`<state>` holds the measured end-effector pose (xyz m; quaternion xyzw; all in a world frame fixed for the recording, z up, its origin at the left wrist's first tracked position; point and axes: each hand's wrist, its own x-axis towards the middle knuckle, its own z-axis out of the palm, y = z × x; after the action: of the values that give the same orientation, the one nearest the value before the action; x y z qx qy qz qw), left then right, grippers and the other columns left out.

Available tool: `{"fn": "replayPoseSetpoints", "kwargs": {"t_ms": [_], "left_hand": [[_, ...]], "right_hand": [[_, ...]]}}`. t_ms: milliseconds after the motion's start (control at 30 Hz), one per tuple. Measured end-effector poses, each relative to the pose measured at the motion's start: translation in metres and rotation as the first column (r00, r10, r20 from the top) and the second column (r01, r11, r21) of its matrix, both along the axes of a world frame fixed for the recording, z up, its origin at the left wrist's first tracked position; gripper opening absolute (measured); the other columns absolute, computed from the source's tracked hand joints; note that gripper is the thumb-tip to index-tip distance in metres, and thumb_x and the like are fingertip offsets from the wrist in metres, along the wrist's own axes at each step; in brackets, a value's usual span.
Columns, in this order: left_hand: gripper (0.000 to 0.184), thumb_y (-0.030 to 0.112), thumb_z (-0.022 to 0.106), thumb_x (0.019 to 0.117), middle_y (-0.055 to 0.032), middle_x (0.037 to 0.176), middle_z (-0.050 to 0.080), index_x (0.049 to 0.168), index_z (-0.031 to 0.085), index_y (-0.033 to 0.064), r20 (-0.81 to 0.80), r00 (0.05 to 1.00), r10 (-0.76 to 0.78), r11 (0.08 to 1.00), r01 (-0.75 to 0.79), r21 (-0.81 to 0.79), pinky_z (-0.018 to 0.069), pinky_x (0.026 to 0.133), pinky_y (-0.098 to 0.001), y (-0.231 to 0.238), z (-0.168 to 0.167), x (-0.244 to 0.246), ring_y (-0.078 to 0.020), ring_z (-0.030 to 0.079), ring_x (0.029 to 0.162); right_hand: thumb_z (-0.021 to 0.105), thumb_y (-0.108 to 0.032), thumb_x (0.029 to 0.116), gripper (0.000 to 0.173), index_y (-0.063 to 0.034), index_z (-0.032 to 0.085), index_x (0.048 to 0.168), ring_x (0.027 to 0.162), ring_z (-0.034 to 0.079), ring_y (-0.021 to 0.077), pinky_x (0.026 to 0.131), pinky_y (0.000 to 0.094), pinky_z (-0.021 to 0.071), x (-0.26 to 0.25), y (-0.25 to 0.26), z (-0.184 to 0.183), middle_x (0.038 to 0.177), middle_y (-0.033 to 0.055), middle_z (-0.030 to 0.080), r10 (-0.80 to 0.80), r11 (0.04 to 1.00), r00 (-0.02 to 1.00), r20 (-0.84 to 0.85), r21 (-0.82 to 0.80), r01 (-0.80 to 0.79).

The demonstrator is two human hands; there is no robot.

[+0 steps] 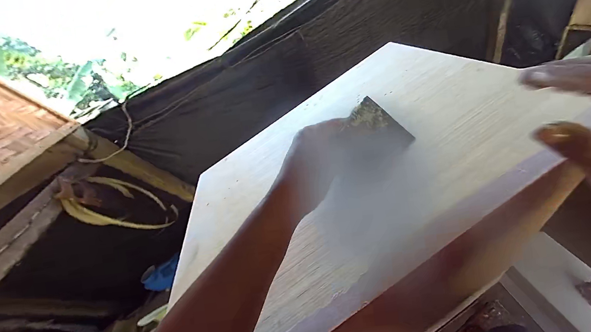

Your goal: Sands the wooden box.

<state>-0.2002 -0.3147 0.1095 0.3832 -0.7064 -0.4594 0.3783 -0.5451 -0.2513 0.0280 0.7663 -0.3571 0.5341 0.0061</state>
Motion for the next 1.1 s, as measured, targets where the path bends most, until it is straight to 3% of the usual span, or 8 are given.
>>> {"fn": "replayPoseSetpoints", "kwargs": {"t_ms": [100,200,367,467,600,733,900,1100], "left_hand": [[0.021,0.008,0.052,0.1034,-0.0052,0.103,0.073,0.116,0.068,0.0061,-0.097,0.975,-0.201,0.978,0.206,0.043,0.0628,0.082,-0.0359,0.028,0.002,-0.008,-0.0146,0.072,0.092],[0.030,0.011,0.059,0.1015,-0.0038,0.114,0.070,0.132,0.061,0.0104,0.043,0.994,-0.103,0.969,0.110,-0.223,0.0627,0.081,-0.0325,0.058,0.002,-0.010,-0.0130,0.071,0.096],[0.080,0.062,0.070,0.0857,-0.0130,0.165,0.034,0.147,0.053,0.0130,0.633,0.715,0.297,0.324,0.548,-0.771,0.0216,0.125,-0.0589,0.085,0.000,0.018,-0.0330,0.027,0.154],[0.043,0.030,0.056,0.1005,-0.0080,0.153,0.053,0.139,0.063,0.0139,0.661,0.685,0.306,0.200,0.633,-0.748,0.0407,0.115,-0.0505,0.097,-0.012,0.013,-0.0267,0.048,0.144],[0.033,0.012,0.049,0.0980,-0.0080,0.130,0.071,0.123,0.070,0.0082,0.665,0.678,0.313,0.310,0.589,-0.746,0.0603,0.081,-0.0398,0.114,-0.025,0.014,-0.0238,0.072,0.112],[0.041,0.028,0.056,0.0980,-0.0071,0.148,0.059,0.137,0.061,0.0142,0.793,0.575,0.199,0.631,0.544,-0.553,0.0519,0.104,-0.0487,0.131,-0.054,0.028,-0.0285,0.056,0.136],[0.063,0.011,0.059,0.0874,-0.0097,0.155,0.051,0.149,0.049,0.0098,0.808,0.503,0.307,0.665,0.493,-0.560,0.0432,0.107,-0.0477,0.137,-0.072,0.005,-0.0293,0.050,0.141],[0.054,0.005,0.052,0.0901,-0.0200,0.147,0.057,0.144,0.053,0.0001,0.802,0.534,0.268,0.676,0.489,-0.551,0.0416,0.117,-0.0471,0.118,-0.071,-0.078,-0.0341,0.053,0.139]], "right_hand": [[0.067,-0.038,0.0945,0.053,-0.0062,0.059,0.136,0.101,0.070,0.0080,0.083,0.0276,0.0608,0.069,0.009,0.042,0.118,0.0015,0.072,0.160,0.944,0.983,0.089,0.277,-0.179],[0.064,-0.006,0.0960,0.005,-0.0047,0.069,0.096,0.065,0.066,0.0038,0.059,0.0193,0.0580,0.102,0.009,0.044,0.077,-0.0010,0.070,0.346,0.824,0.860,0.375,0.317,-0.470],[0.058,0.000,0.0965,0.013,-0.0016,0.069,0.091,0.058,0.068,0.0092,0.051,0.0246,0.0598,0.111,0.036,0.035,0.075,0.0057,0.071,0.263,0.568,0.571,0.778,0.354,-0.743],[0.055,0.000,0.0952,0.016,-0.0024,0.070,0.090,0.058,0.068,0.0089,0.051,0.0246,0.0593,0.116,0.049,0.025,0.073,0.0056,0.071,0.336,0.439,0.535,0.775,0.374,-0.817],[0.052,-0.014,0.1035,0.022,-0.0053,0.071,0.099,0.063,0.061,-0.0019,0.057,0.0153,0.0525,0.093,0.067,0.008,0.077,-0.0044,0.067,0.112,0.949,0.957,0.268,0.257,-0.183],[0.051,-0.021,0.1058,0.033,0.0060,0.066,0.116,0.099,0.071,0.0152,0.088,0.0338,0.0599,-0.019,0.035,-0.024,0.108,0.0144,0.073,-0.415,0.896,0.877,0.242,-0.061,0.441],[0.031,-0.034,0.1086,0.058,0.0052,0.044,0.150,0.142,0.047,0.0248,0.119,0.0392,0.0380,-0.091,-0.038,-0.074,0.152,0.0213,0.049,-0.238,0.952,0.946,0.221,0.246,0.182],[0.022,-0.030,0.1126,0.055,0.0063,0.062,0.123,0.133,0.058,0.0199,0.117,0.0383,0.0436,-0.082,-0.059,-0.096,0.135,0.0157,0.065,0.047,0.998,0.866,0.497,0.017,-0.063]]}}
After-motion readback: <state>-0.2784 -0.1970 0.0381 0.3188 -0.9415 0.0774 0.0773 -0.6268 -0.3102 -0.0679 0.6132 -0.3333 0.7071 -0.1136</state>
